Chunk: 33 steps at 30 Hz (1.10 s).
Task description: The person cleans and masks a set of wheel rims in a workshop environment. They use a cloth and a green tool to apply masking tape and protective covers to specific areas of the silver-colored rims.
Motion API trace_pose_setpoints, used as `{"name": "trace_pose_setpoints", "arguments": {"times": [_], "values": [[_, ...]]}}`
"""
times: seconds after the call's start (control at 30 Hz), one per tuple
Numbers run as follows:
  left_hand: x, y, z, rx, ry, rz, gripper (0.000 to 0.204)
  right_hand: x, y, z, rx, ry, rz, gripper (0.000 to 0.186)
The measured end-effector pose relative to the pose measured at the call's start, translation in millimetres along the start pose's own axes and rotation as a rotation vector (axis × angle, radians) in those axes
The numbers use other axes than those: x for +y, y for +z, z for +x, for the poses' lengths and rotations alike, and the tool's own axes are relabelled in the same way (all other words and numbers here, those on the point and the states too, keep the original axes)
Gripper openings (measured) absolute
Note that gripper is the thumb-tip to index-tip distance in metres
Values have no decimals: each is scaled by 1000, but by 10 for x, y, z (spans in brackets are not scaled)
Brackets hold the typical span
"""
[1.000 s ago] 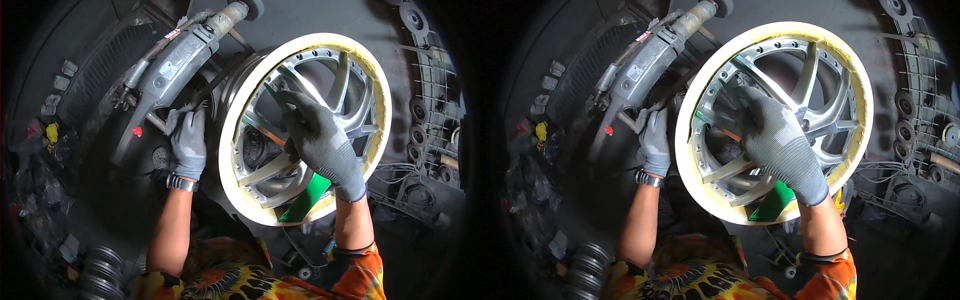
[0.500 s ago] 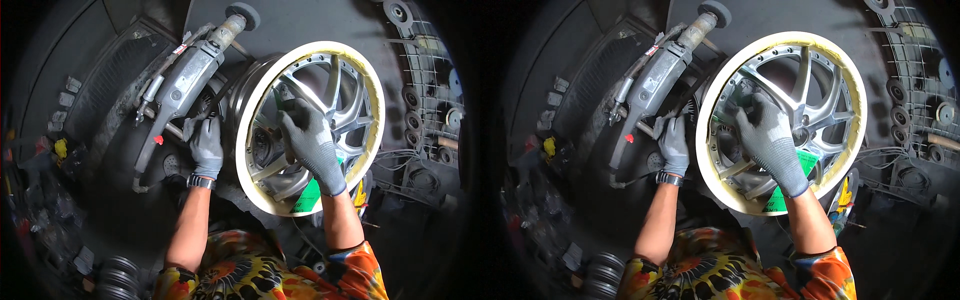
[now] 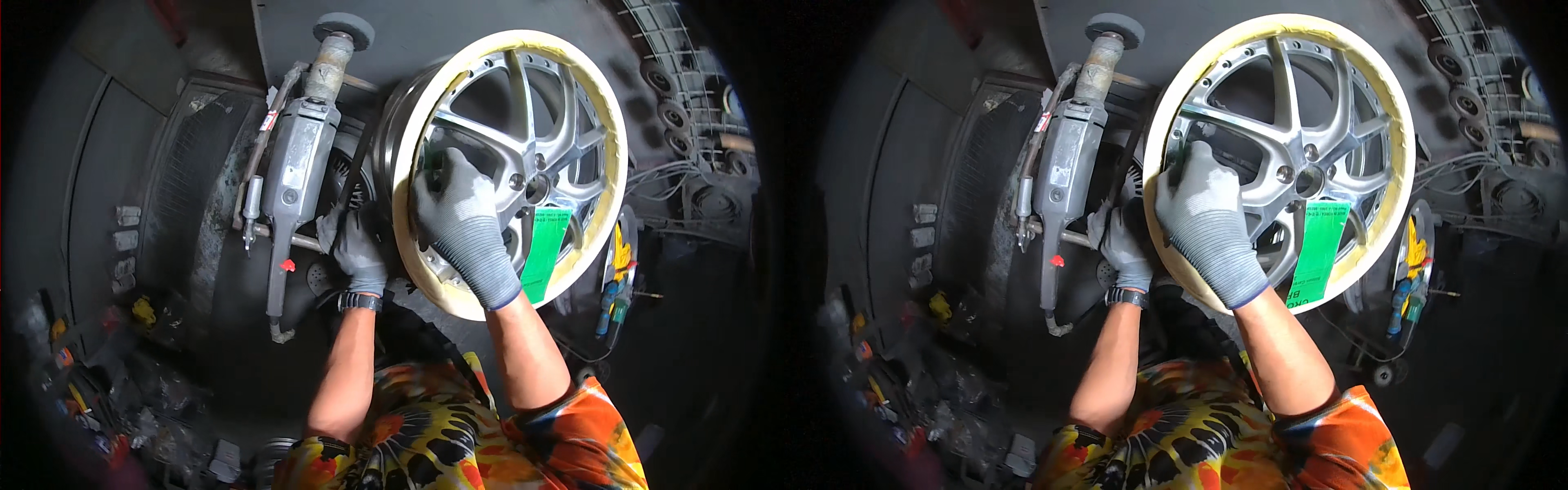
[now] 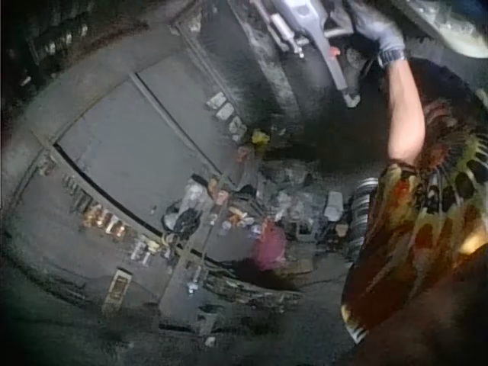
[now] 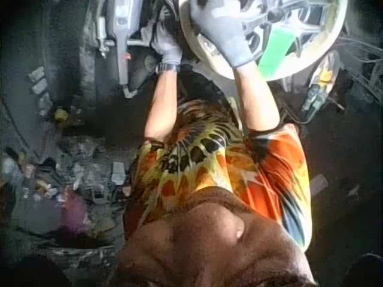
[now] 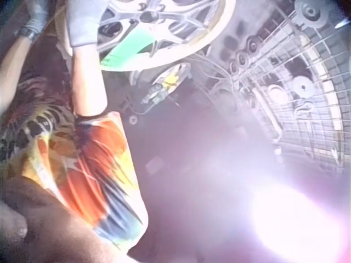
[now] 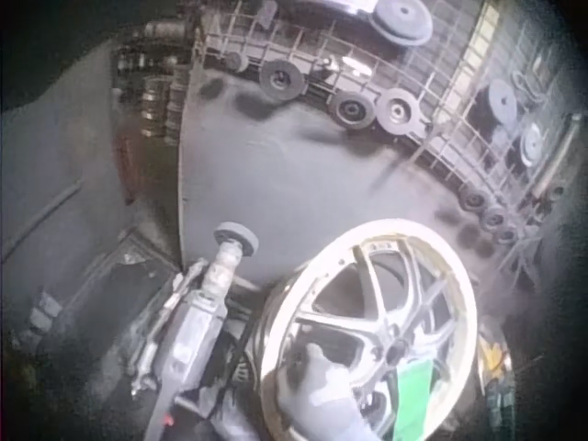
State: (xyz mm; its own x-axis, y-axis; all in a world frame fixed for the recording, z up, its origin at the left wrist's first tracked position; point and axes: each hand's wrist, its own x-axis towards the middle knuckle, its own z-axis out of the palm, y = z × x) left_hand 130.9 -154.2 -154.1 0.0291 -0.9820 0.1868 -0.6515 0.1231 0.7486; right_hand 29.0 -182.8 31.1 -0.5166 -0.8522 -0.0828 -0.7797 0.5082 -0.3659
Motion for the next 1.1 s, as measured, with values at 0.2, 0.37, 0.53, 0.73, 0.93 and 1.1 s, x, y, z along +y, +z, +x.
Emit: {"name": "trace_pose_setpoints", "arguments": {"times": [0.2, 0.37, 0.53, 0.73, 0.93, 1.1], "values": [[-43, 38, 28, -286, -190, 26, 21, 53, -63, -76, -113, 69, -165, 37], [-347, 348, -112, -136, 2, 158, 24, 281, -136, -96, 13, -176, -147, 44], [-632, 548, -206, 17, 171, 159, 29, 316, -188, -61, 5, -123, -44, 35], [-741, 545, -108, -520, -89, -292, 55, 262, -195, -50, -13, -101, -60, 37], [-547, 429, -93, -202, 167, 112, 40, 385, -240, -7, 72, -218, -7, 31], [-591, 512, -145, -71, 169, 6, 35, 450, -274, 20, -26, -221, -19, 30]]}}
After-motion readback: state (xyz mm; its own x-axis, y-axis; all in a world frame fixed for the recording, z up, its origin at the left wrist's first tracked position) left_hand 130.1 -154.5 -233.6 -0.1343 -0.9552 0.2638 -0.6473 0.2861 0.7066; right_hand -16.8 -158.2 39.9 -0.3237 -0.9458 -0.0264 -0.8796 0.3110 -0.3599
